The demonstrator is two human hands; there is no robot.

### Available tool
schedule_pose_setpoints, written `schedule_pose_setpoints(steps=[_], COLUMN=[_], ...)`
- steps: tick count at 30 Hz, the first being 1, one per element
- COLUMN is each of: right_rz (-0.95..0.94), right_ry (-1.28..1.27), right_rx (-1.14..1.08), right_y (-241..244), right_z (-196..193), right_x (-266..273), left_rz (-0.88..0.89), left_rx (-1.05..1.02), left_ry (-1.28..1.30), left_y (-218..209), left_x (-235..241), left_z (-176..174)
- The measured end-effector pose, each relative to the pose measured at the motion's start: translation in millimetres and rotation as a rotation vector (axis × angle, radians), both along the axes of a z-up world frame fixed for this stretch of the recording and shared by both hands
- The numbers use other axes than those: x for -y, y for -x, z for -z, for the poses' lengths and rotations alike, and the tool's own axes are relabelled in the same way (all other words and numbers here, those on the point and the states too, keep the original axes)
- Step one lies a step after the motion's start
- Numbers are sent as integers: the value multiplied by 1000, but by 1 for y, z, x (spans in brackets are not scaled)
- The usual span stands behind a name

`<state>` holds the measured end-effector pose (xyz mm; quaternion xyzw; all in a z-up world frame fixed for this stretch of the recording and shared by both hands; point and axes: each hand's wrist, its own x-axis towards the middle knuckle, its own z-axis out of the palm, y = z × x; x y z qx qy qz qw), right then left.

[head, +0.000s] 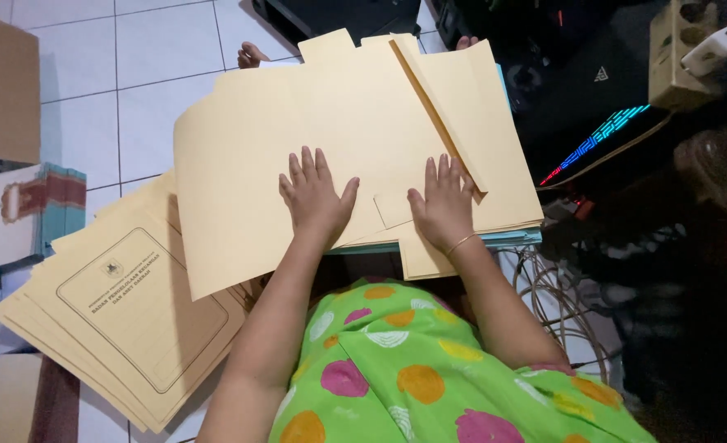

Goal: The person folds a stack of beige file folders in half by hand. They repeatedly open the folders, fold them, and smooth the creases with their hands.

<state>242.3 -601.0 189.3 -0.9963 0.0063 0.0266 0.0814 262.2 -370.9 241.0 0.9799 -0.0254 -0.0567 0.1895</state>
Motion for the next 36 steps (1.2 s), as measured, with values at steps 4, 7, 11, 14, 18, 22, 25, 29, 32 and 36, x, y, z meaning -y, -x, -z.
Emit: schedule_pose_setpoints(steps=[4, 7, 11, 14, 18, 22, 25, 29, 32, 36], right_rz=[-60, -473, -586, -454, -97, 77, 2, -4, -2, -13], right_ry=[-164, -81, -582, -609, -319, -416, -272, -218, -319, -423], right_rx=[-65, -87, -157, -20, 11, -26, 28, 159, 198, 214], right_y=[33, 50, 55, 31, -14, -21, -28, -26, -32, -31], right_z=[-25, -15, -47, -44, -25, -12, 14, 4, 9, 15], right_x=[-51, -58, -32, 9, 59, 82, 90, 75, 78, 84], left_rz=[-1, 41, 98, 124, 160, 151, 148, 98, 34, -17], left_rx=[1, -12, -49, -77, -95, -89, -88, -40, -19, -39], left_ry=[17, -11, -32, -24, -33, -44, -28, -52, -24, 1], left_y=[-1, 4, 20, 29, 30, 25, 23, 11, 8, 14], left_x=[-1, -9, -23, -31, -36, -35, -35, -31, -24, -17], left_z=[6, 7, 3, -2, -11, -4, 0, 8, 10, 13])
